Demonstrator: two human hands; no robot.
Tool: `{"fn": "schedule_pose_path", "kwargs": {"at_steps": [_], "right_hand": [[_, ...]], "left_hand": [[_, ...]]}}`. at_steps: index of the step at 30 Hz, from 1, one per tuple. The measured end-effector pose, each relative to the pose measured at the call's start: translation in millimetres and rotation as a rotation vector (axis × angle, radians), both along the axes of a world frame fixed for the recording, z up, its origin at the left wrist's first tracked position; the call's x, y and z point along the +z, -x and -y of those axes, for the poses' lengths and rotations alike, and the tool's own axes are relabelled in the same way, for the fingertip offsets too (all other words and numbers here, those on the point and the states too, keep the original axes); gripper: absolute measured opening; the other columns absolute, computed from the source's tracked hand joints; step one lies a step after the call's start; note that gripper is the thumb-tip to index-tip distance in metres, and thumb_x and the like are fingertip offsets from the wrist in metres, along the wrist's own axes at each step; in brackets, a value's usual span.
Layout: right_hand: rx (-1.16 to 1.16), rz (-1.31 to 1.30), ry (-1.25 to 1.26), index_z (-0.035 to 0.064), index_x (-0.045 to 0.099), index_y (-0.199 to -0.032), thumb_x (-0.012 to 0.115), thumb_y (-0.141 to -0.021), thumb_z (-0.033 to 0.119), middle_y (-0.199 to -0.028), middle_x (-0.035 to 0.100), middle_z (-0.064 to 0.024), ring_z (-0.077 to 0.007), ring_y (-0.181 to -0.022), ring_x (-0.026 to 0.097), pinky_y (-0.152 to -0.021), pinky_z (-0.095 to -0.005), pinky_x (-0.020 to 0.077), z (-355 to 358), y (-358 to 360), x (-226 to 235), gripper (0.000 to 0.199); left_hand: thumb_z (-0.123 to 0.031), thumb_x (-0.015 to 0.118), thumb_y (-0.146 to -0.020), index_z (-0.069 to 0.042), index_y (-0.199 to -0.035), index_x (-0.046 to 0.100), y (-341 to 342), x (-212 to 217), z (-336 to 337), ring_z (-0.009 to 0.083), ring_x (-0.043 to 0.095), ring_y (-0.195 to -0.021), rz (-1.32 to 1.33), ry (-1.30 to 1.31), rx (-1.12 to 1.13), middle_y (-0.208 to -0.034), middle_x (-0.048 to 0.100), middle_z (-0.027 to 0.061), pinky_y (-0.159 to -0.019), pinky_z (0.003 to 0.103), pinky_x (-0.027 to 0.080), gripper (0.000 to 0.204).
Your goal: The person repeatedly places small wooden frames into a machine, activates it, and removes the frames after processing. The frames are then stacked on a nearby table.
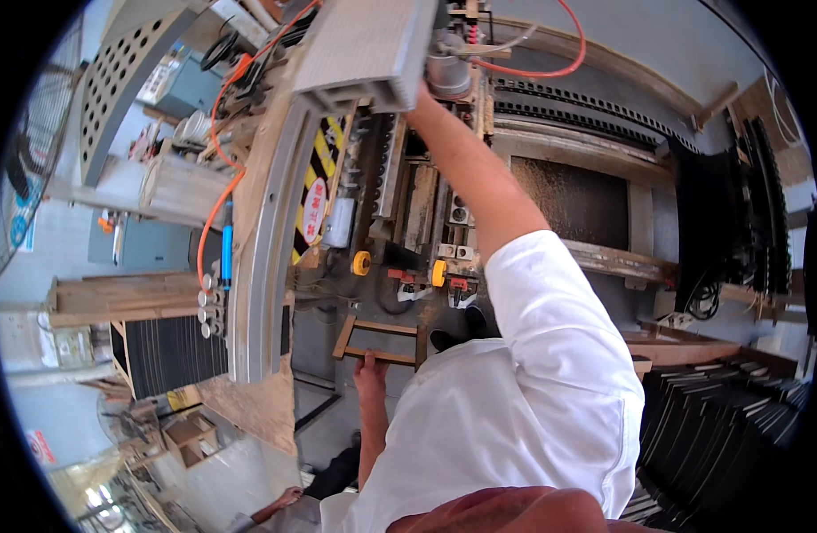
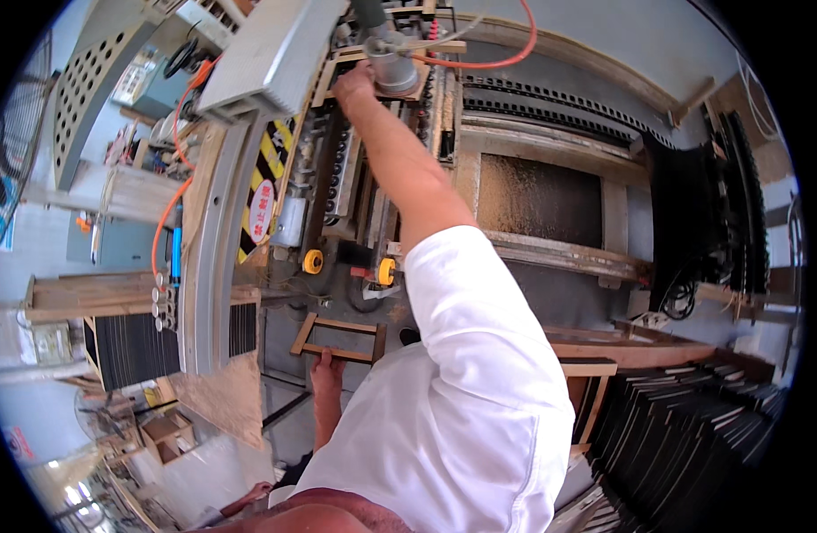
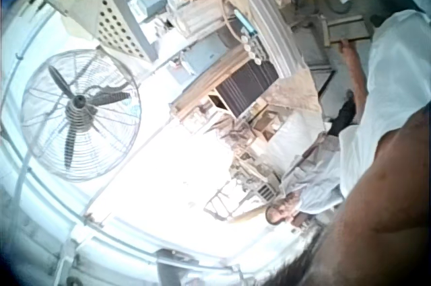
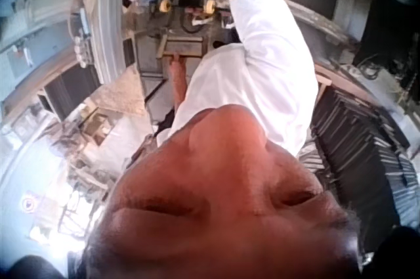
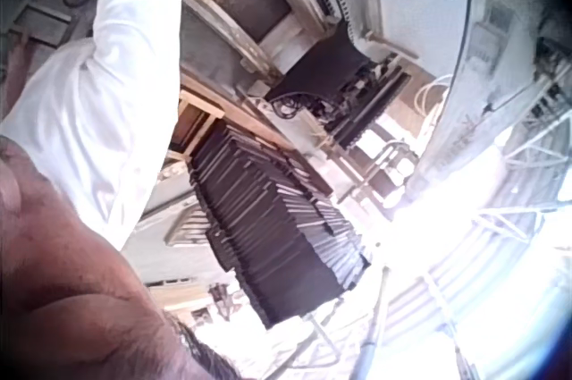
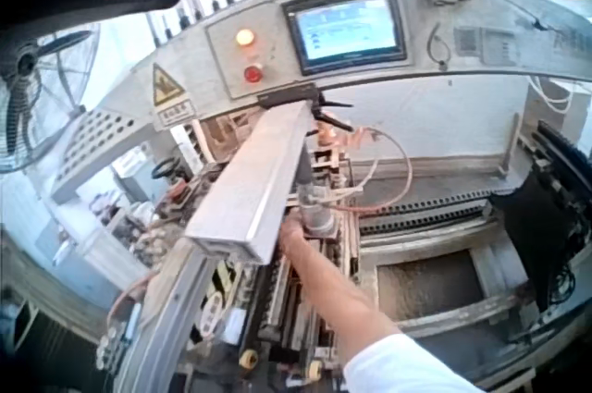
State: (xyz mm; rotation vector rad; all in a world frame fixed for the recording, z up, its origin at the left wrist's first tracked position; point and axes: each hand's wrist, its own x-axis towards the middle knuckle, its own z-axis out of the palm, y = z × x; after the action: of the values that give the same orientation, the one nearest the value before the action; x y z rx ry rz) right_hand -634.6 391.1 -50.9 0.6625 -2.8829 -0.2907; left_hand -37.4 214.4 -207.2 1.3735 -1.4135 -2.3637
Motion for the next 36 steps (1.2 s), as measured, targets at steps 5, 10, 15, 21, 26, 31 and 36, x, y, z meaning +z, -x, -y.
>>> {"fn": "schedule_pose_path", "kwargs": {"at_steps": [5,10,15,21,26,31,36], "right_hand": [[0.06,-0.097,0.091,0.0098,0.067,-0.107,0.058,-0.086,0.016,-0.11,0.064,-0.0115,-0.0324,-0.106,0.06,-0.092,-0.0534,0.0358,-25,-23,8,0.024],[0.305,-0.199,0.557,0.0084,0.061,-0.093,0.064,-0.073,0.008,-0.093,0.063,-0.0107,-0.0302,-0.093,0.061,-0.079,-0.0409,0.0442,-69,-135,37,0.021],[-0.151,-0.063,1.058,0.006,0.053,-0.122,0.053,-0.085,0.002,-0.103,0.068,-0.0166,-0.0359,-0.095,0.065,-0.078,-0.0437,0.0522,-163,-191,-1,0.037],[-0.137,-0.018,1.379,-0.0026,0.046,-0.129,0.043,-0.09,0.004,-0.12,0.062,-0.0198,-0.0332,-0.113,0.059,-0.095,-0.0367,0.0458,-197,-75,-70,0.039],[-0.028,0.034,1.399,-0.0023,0.048,-0.129,0.043,-0.084,0.003,-0.119,0.063,-0.0178,-0.0308,-0.114,0.058,-0.096,-0.0358,0.0445,-199,-25,-106,0.045],[-0.121,0.14,1.334,0.0001,0.053,-0.126,0.043,-0.079,-0.001,-0.117,0.065,-0.0166,-0.0278,-0.112,0.061,-0.095,-0.0361,0.0452,-167,-44,-80,0.048],[-0.13,0.07,1.161,0.0001,0.048,-0.13,0.045,-0.08,0.003,-0.117,0.063,-0.0206,-0.0344,-0.111,0.06,-0.094,-0.0391,0.0453,-188,-45,-68,0.051]], "left_hand": [[-0.02,0.059,-0.093,-0.006,-0.11,0.053,-2,-7,-11,0.0217,0.061,-0.098,-0.002,-0.037,0.065,-0.107,0.062,0.0079,-0.084,0.041,0.051,0.023],[-0.021,0.062,-0.092,-0.004,-0.11,0.052,-12,-10,-11,0.0239,0.061,-0.099,0.033,-0.066,0.072,-0.11,0.062,0.0104,-0.087,0.044,0.05,0.026],[-0.023,0.064,-0.091,-0.005,-0.111,0.053,-27,-16,6,0.0226,0.061,-0.096,0.006,-0.091,0.131,-0.11,0.063,0.0095,-0.085,0.041,0.05,0.029],[-0.023,0.064,-0.091,-0.007,-0.109,0.055,-13,-4,19,0.0197,0.063,-0.092,0.018,-0.004,0.03,-0.107,0.065,0.0077,-0.08,0.036,0.052,0.026],[-0.023,0.063,-0.091,-0.006,-0.11,0.055,-6,11,7,0.0198,0.063,-0.092,0.011,-0.024,0.066,-0.106,0.065,0.007,-0.08,0.035,0.052,0.026],[-0.024,0.063,-0.091,-0.005,-0.112,0.054,-33,-2,-4,0.0201,0.062,-0.093,0.056,-0.028,0.168,-0.107,0.064,0.0073,-0.08,0.036,0.051,0.029],[-0.025,0.063,-0.091,-0.003,-0.111,0.055,-26,-2,0,0.0202,0.062,-0.092,0.062,-0.021,0.157,-0.106,0.063,0.0079,-0.082,0.037,0.052,0.03]]}}
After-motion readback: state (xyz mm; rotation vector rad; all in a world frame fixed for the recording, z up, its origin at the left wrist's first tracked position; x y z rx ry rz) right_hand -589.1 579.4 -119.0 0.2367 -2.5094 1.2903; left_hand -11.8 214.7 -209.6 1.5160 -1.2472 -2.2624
